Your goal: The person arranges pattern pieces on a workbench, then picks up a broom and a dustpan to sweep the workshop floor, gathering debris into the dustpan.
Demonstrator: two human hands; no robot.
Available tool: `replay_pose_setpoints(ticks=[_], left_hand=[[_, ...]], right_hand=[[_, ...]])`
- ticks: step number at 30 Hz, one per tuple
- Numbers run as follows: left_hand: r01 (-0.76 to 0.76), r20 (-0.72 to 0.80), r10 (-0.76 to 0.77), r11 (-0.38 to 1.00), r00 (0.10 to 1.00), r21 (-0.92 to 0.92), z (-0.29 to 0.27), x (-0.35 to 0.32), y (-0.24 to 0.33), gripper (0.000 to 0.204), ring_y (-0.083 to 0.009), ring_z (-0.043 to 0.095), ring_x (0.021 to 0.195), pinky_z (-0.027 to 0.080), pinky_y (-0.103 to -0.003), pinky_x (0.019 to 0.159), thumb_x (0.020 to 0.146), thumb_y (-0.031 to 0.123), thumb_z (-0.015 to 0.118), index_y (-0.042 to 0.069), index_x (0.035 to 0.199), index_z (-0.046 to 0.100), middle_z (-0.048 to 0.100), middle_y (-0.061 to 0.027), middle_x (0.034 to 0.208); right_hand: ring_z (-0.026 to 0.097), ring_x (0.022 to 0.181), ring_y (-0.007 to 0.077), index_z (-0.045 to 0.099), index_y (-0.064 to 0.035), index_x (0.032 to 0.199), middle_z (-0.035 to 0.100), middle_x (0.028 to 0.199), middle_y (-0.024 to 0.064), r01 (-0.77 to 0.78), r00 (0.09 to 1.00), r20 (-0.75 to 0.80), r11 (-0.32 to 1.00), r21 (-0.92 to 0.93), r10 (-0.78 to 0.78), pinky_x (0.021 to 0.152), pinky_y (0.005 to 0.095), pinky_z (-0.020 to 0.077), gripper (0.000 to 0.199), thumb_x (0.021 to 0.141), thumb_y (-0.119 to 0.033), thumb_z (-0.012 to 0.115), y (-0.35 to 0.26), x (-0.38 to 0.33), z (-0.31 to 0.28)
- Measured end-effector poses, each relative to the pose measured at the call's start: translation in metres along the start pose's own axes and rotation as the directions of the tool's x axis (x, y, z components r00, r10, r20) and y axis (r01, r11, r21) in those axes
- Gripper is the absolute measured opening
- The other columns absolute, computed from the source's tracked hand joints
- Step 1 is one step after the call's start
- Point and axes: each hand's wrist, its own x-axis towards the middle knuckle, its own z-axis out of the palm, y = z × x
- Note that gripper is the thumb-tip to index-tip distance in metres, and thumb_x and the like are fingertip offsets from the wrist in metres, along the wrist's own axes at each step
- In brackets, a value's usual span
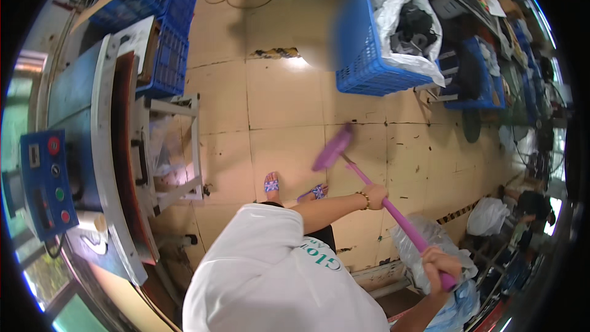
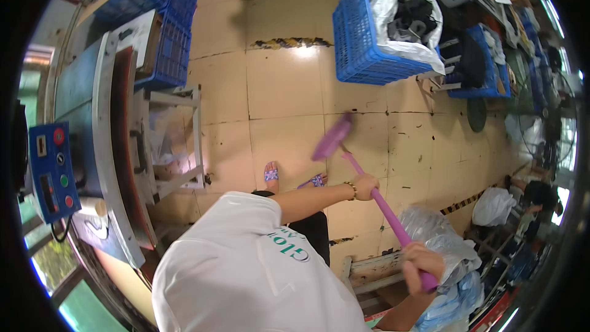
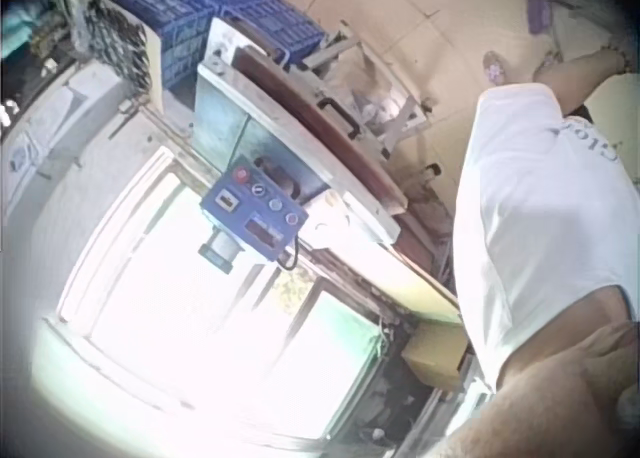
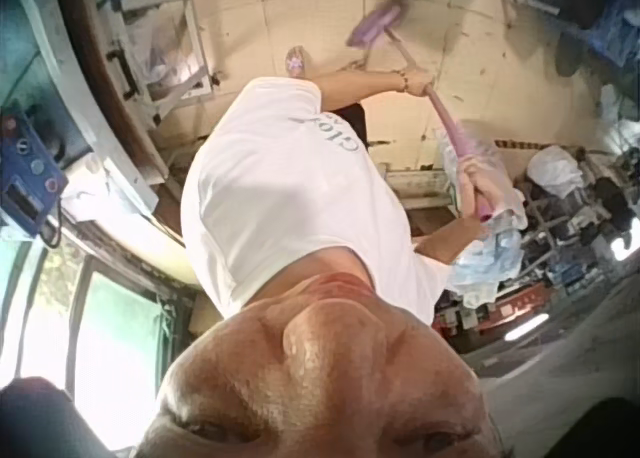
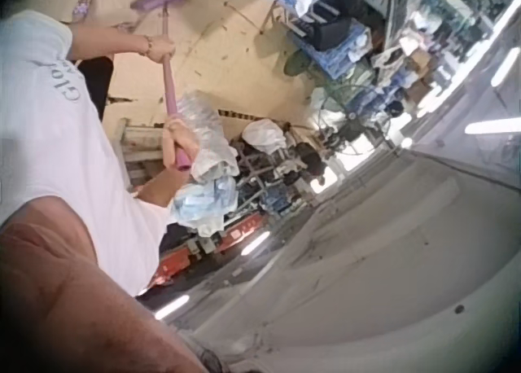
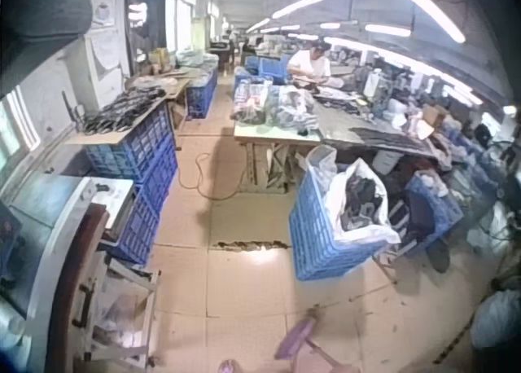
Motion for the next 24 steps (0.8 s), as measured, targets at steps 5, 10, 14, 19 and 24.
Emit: replay_pose_setpoints(ticks=[5, 10, 14, 19, 24], left_hand=[[-0.194, -0.043, 0.192, 0.979, 0.981, -0.067, 0.012, 0.044, 0.052, 0.01, -0.0295, 0.057, 0.068, 0.045, -0.038, 0.064, 0.065, 0.019, 0.058, 0.011, 0.068, 0.062, 0.058, -0.0116, 0.063], [-0.196, 0.045, 0.191, 0.968, 0.981, 0.157, -0.022, 0.055, 0.073, 0.008, -0.0298, 0.056, 0.068, 0.043, -0.04, 0.065, 0.063, 0.016, 0.057, 0.011, 0.067, 0.062, 0.058, -0.0127, 0.065], [0.142, 0.006, -0.155, 0.921, 0.988, 0.363, -0.028, 0.102, 0.002, 0.013, -0.0291, 0.057, 0.069, 0.044, -0.039, 0.064, 0.064, 0.021, 0.061, 0.012, 0.073, 0.065, 0.06, -0.0126, 0.069], [0.066, 0.157, -0.124, 0.941, 0.98, 0.332, 0.012, 0.187, -0.012, 0.014, -0.031, 0.057, 0.067, 0.045, -0.038, 0.063, 0.066, 0.022, 0.061, 0.008, 0.07, 0.063, 0.059, -0.0152, 0.069], [-0.147, 0.223, 0.117, 0.982, 0.968, 0.123, 0.067, 0.272, 0.091, 0.011, -0.0309, 0.057, 0.065, 0.045, -0.038, 0.061, 0.065, 0.015, 0.056, 0.006, 0.065, 0.062, 0.059, -0.0163, 0.068]], right_hand=[[0.046, 0.043, 0.0201, 0.038, -0.003, 0.047, 0.045, 0.047, 0.0086, 0.161, 0.985, 0.088, 0.974, -0.16, -0.148, 0.052, 0.0304, 0.041, 0.021, 0.059, -0.001, 0.055, -0.006, -0.003, -0.019], [0.038, 0.044, 0.0145, 0.039, -0.0066, 0.052, 0.04, 0.05, 0.0021, 0.435, 0.814, -0.483, 0.89, 0.136, -0.324, 0.048, 0.0282, 0.0344, 0.021, 0.067, -0.009, 0.054, 0.012, -0.052, -0.103], [0.031, 0.048, 0.0122, 0.037, -0.0073, 0.057, 0.032, 0.051, -0.0006, 0.324, 0.722, -0.685, 0.826, 0.461, 0.099, 0.055, 0.0294, 0.0318, 0.022, 0.075, -0.011, 0.05, 0.128, -0.035, -0.134], [0.034, 0.049, 0.0127, 0.037, -0.0057, 0.054, 0.035, 0.049, 0.0009, 0.147, 0.584, -0.776, 0.91, 0.388, 0.237, 0.057, 0.031, 0.0342, 0.029, 0.083, -0.008, 0.045, 0.157, -0.012, -0.179], [0.033, 0.039, 0.0137, 0.038, -0.0019, 0.049, 0.036, 0.044, 0.0022, 0.176, 0.671, -0.74, 0.961, 0.214, 0.042, 0.05, 0.0307, 0.0356, 0.03, 0.078, -0.004, 0.043, 0.12, -0.013, -0.264]])
